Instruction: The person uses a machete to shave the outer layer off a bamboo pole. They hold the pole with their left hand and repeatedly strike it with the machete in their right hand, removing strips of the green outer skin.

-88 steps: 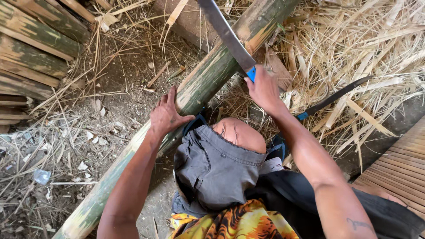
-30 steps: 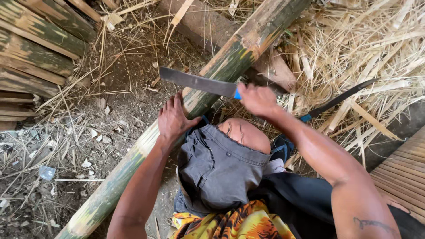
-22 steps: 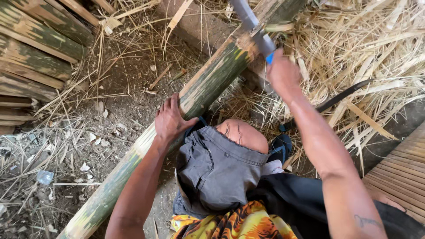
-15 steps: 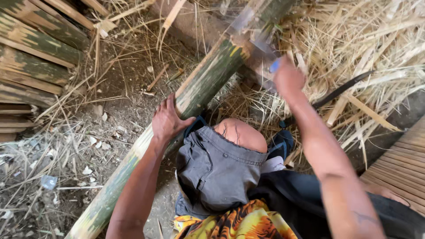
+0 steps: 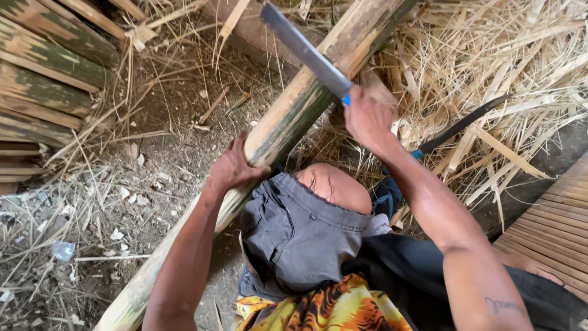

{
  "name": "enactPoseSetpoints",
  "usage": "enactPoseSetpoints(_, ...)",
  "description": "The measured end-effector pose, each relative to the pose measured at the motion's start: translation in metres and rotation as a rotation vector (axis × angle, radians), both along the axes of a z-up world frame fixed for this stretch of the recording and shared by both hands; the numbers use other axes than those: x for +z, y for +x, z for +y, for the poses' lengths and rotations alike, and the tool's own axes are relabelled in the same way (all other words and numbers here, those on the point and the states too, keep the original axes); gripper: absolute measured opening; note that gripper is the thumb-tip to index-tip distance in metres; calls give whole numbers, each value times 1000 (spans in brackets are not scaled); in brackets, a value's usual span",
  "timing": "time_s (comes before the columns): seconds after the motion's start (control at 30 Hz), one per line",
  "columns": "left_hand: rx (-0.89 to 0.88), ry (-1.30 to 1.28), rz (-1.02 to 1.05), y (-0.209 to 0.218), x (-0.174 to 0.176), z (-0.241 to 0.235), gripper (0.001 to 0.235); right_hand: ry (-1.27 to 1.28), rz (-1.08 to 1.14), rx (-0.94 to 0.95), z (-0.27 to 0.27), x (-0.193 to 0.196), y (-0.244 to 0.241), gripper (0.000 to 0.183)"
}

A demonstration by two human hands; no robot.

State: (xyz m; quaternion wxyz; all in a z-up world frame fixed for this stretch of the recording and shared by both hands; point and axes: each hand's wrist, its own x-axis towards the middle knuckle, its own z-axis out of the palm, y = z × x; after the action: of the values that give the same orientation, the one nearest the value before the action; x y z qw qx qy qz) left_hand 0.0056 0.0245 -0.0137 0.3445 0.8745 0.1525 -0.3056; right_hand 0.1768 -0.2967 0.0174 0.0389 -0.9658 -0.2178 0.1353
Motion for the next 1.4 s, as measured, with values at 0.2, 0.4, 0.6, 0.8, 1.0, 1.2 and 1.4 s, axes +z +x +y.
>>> enactPoseSetpoints(0.2, -27, -27, -122, 0, -2, -4, 118, -53, -124, 633, 16, -11, -50, 31)
enactPoseSetpoints(0.4, 10, 4, -73, 4, 20, -13, 122, 140, -148, 28, -9, 9, 26, 21)
enactPoseSetpoints(0.6, -13, 60, -55, 0, 20, -9, 126, -109, -47, 367, 2, -13, -18, 16)
enactPoseSetpoints(0.8, -10, 76, -76, -1, 21, -12, 124, 89, 29, -285, -27, 41, 66, 32)
enactPoseSetpoints(1.0, -26, 95, -85, -4, 22, -15, 125, 341, 554, -452, 25, 52, -5, 31)
enactPoseSetpoints(1.2, -28, 153, 27, -6, 12, -21, 130, -162, 131, 274, 13, 55, 11, 18)
enactPoseSetpoints(1.4, -15, 113, 44, -12, 5, -18, 132, -130, -263, 343, 16, 50, 5, 42)
